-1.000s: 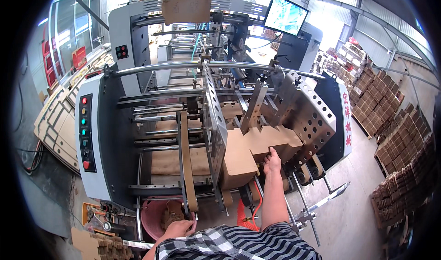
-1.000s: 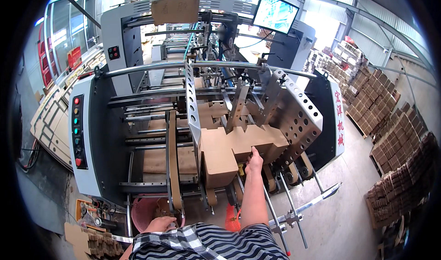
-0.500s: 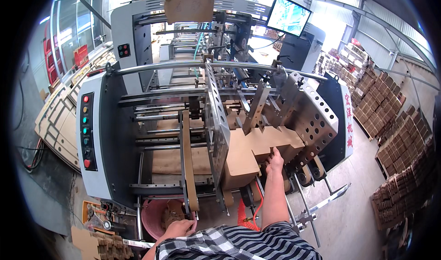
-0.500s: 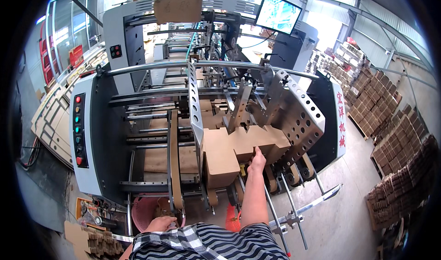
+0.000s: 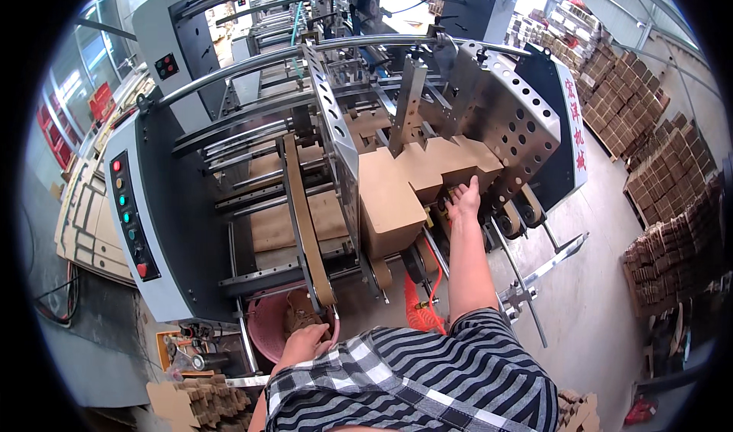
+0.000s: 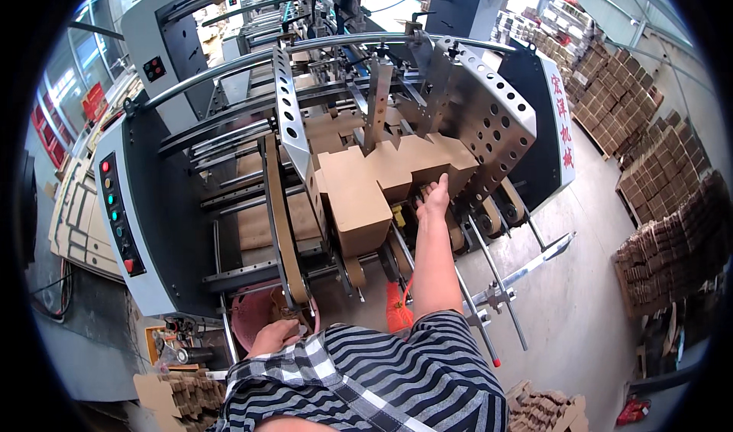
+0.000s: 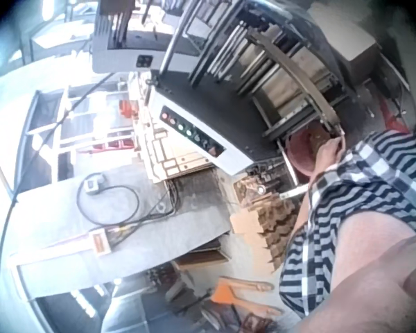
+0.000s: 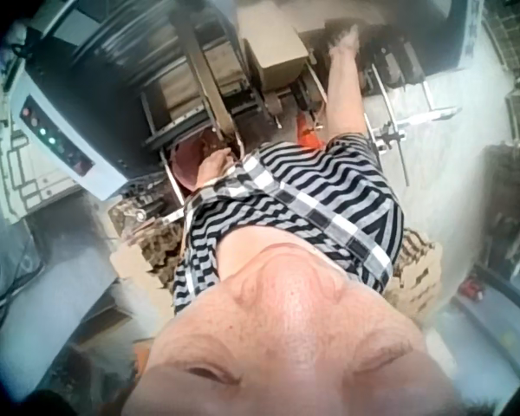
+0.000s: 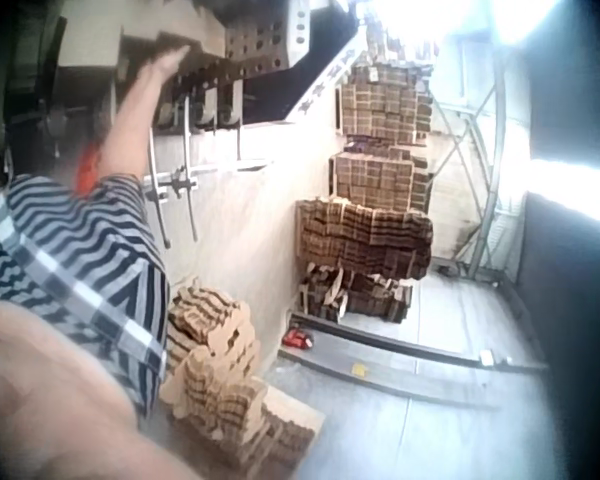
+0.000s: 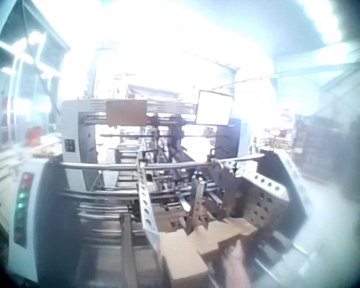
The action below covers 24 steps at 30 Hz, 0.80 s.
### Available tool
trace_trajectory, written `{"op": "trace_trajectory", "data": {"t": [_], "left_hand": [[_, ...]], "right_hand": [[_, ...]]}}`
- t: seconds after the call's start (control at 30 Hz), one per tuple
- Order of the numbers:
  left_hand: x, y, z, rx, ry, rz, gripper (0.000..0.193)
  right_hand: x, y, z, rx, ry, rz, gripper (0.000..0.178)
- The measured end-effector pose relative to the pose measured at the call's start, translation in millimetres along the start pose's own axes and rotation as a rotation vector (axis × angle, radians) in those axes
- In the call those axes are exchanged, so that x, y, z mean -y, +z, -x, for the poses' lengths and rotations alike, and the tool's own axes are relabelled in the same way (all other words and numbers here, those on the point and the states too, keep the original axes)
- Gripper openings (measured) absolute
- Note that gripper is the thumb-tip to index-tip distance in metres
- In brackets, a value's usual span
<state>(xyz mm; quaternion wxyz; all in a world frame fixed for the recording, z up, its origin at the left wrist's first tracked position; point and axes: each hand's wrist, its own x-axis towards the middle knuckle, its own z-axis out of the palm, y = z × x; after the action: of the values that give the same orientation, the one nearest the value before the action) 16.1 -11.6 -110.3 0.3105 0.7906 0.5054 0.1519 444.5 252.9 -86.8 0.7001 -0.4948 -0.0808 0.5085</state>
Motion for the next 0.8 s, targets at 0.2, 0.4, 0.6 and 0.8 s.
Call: {"op": "trace_trajectory", "data": {"t": [0.2,0.4,0.6,0.8], "left_hand": [[0,-2,-2,-0.005,0.000,0.014,0.043],[5,2,-2,0.007,-0.026,0.009,0.044],[3,-1,-2,0.021,-0.041,0.020,0.044],[10,4,-3,-0.012,0.024,-0.013,0.043]], "right_hand": [[8,1,-3,-0.094,-0.049,-0.082,0.098],[10,3,-9,-0.222,-0.090,-0.019,0.084],[24,11,-8,-0.155,-0.290,0.086,0.080],[24,28,-17,-0.056,-0.276,0.142,0.069]]}}
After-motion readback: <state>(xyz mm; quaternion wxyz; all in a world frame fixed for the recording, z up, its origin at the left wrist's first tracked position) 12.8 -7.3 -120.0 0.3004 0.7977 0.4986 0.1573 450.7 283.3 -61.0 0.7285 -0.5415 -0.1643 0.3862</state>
